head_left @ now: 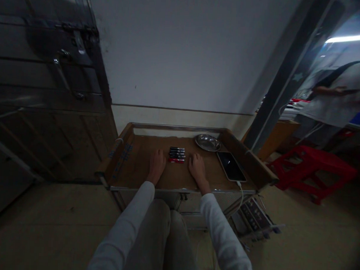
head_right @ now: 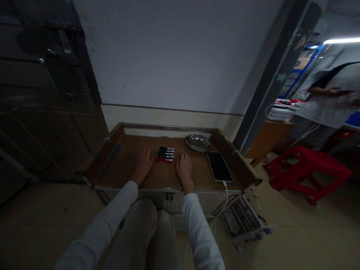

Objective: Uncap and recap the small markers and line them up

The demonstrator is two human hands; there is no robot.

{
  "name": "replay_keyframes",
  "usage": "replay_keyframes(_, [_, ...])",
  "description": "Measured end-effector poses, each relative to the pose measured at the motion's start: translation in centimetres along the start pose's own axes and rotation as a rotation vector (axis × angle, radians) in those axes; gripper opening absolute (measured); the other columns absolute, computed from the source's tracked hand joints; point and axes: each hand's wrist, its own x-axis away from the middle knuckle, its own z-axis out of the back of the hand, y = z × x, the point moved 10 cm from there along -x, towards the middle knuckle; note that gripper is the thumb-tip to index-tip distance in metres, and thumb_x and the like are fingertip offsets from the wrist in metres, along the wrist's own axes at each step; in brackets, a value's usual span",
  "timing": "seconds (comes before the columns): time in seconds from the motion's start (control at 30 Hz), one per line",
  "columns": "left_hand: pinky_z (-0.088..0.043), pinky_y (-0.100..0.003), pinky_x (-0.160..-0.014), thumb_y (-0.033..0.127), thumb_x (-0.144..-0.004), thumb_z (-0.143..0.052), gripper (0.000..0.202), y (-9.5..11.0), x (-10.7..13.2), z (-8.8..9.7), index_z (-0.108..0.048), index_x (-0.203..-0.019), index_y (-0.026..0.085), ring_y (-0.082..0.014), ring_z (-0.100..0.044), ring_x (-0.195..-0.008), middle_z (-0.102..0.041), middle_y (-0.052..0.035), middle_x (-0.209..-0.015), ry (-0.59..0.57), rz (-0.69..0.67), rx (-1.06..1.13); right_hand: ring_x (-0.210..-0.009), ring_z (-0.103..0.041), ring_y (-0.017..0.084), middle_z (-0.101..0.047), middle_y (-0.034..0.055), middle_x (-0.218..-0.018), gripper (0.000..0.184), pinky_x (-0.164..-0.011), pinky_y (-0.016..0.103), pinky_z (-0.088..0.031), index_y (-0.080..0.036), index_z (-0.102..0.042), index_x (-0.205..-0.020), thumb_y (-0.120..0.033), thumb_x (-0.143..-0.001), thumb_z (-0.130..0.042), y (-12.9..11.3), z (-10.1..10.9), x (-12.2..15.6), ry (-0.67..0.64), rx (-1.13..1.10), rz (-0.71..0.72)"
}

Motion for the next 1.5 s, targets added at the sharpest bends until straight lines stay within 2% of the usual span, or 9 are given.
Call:
replay_keyframes(0.1, [-0.040, -0.040, -0.093, 0.011, -0.085, -0.038, 0.034, -1.2, -0.3, -0.7, -0.049, -0.117, 0.008, -0.0262, -0.050, -0.112, -0.053, -0.0184, -0.119, 0.010, 0.077, -0.092, -0.118, -0.043, 0.022, -0.051, 0.0158, -0.127, 0.040, -0.097, 0.036, -0.032, -0.011, -0.048, -0.125, -0.019, -0.090, -0.029, 0.6, -1.3, -0.4, -0.083, 0.095, -0.015])
replay_keyframes(0.23, [-0.036, -0.039, -0.100, 0.012, -0.085, -0.038, 0.036, -1.4, -0.8, -1.7, -0.050, -0.118, 0.007, -0.0249, -0.047, -0.119, -0.049, -0.0190, -0.129, -0.009, 0.060, -0.088, -0.131, -0.031, 0.022, -0.037, 0.0112, -0.143, 0.047, -0.105, 0.039, -0.023, -0.014, -0.037, -0.136, -0.023, -0.092, -0.025, 0.9, -2.6, -0.7, -0.197, 0.165, -0.027])
replay_keyframes(0.33, [-0.035, -0.038, -0.102, 0.012, -0.085, -0.038, 0.036, -1.1, -1.0, -1.8, -0.052, -0.117, 0.007, -0.0237, -0.046, -0.120, -0.051, -0.0185, -0.128, -0.012, 0.039, -0.081, -0.133, -0.028, 0.023, -0.032, 0.0096, -0.146, 0.048, -0.107, 0.040, -0.021, -0.015, -0.034, -0.138, -0.025, -0.092, -0.023, 0.9, -2.8, -0.7, -0.239, 0.171, -0.039])
replay_keyframes(0.6, [-0.037, -0.038, -0.100, 0.012, -0.084, -0.037, 0.037, -0.9, -0.9, -1.5, -0.051, -0.118, 0.006, -0.0243, -0.047, -0.119, -0.052, -0.0185, -0.127, -0.001, 0.022, -0.085, -0.135, -0.024, 0.021, -0.031, 0.0104, -0.146, 0.049, -0.108, 0.040, -0.019, -0.015, -0.032, -0.139, -0.026, -0.093, -0.023, 0.9, -2.9, -0.6, -0.265, 0.190, -0.051])
replay_keyframes(1.0, [-0.035, -0.042, -0.101, 0.013, -0.084, -0.037, 0.037, -1.2, -0.8, -1.5, -0.051, -0.118, 0.008, -0.0252, -0.046, -0.120, -0.051, -0.0195, -0.128, 0.003, 0.024, -0.023, -0.132, -0.030, 0.024, -0.036, 0.0130, -0.143, 0.045, -0.104, 0.044, -0.024, -0.017, -0.039, -0.135, -0.026, -0.093, -0.027, 0.3, -2.3, -0.5, -0.180, 0.164, -0.005])
replay_keyframes(1.5, [-0.037, -0.041, -0.099, 0.011, -0.084, -0.037, 0.037, -0.8, -0.5, -1.2, -0.051, -0.118, 0.009, -0.0254, -0.048, -0.118, -0.052, -0.0175, -0.127, -0.031, 0.029, -0.031, -0.123, -0.039, 0.023, -0.049, 0.0135, -0.130, 0.040, -0.099, 0.039, -0.030, -0.017, -0.048, -0.126, -0.022, -0.091, -0.032, -0.6, -1.2, -0.4, -0.115, 0.122, 0.037])
